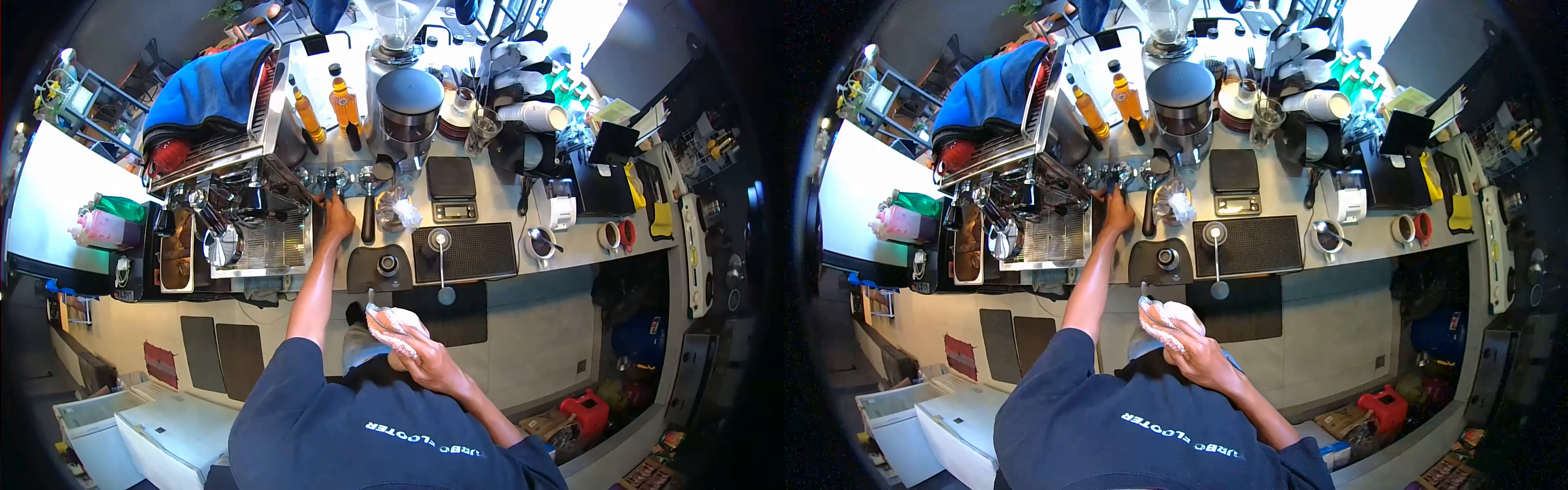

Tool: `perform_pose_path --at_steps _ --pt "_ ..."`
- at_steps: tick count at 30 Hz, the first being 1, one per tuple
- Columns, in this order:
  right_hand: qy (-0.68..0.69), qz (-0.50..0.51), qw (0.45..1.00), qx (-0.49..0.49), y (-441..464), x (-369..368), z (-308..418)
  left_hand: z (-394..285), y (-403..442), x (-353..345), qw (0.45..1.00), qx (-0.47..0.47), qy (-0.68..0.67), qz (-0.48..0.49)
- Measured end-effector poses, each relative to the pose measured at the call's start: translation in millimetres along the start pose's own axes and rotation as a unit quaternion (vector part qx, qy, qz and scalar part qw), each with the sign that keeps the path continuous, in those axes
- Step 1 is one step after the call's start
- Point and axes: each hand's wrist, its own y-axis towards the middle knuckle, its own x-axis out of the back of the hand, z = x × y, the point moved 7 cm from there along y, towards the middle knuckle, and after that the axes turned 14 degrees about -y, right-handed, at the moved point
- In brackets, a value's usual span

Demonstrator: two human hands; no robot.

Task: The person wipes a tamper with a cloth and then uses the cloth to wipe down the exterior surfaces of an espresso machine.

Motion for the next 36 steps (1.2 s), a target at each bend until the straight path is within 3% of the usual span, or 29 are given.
perform_pose_path --at_steps 4,19,24,28,30,33,36 --pt "0.002 -0.007 1.0 0.014 1.7 -2.8 1.9 -12.5 -8.5 3.0 0.998 0.054 -0.015 0.0" --pt "-0.004 0.011 1.0 0.017 -5.0 -17.5 5.4 -1.9 -43.3 3.0 0.998 0.004 -0.053 -0.031" --pt "-0.004 0.012 1.0 0.011 -10.2 -17.7 4.2 -9.4 -61.4 -0.9 0.996 -0.076 -0.03 -0.047" --pt "-0.004 -0.004 1.0 0.029 -8.5 -13.9 3.3 -53.7 -104.5 10.4 0.985 -0.162 -0.039 -0.051" --pt "-0.007 -0.009 0.999 0.032 -5.9 -15.1 -1.0 -72.2 -130.8 20.5 0.971 -0.213 -0.09 -0.066" --pt "-0.018 -0.025 0.998 0.048 -0.8 -17.3 -8.6 -75.3 -170.8 31.8 0.963 -0.216 -0.142 -0.075" --pt "-0.032 -0.019 0.997 0.062 5.8 -21.2 -16.3 -45.8 -213.7 39.1 0.954 -0.148 -0.24 -0.104"
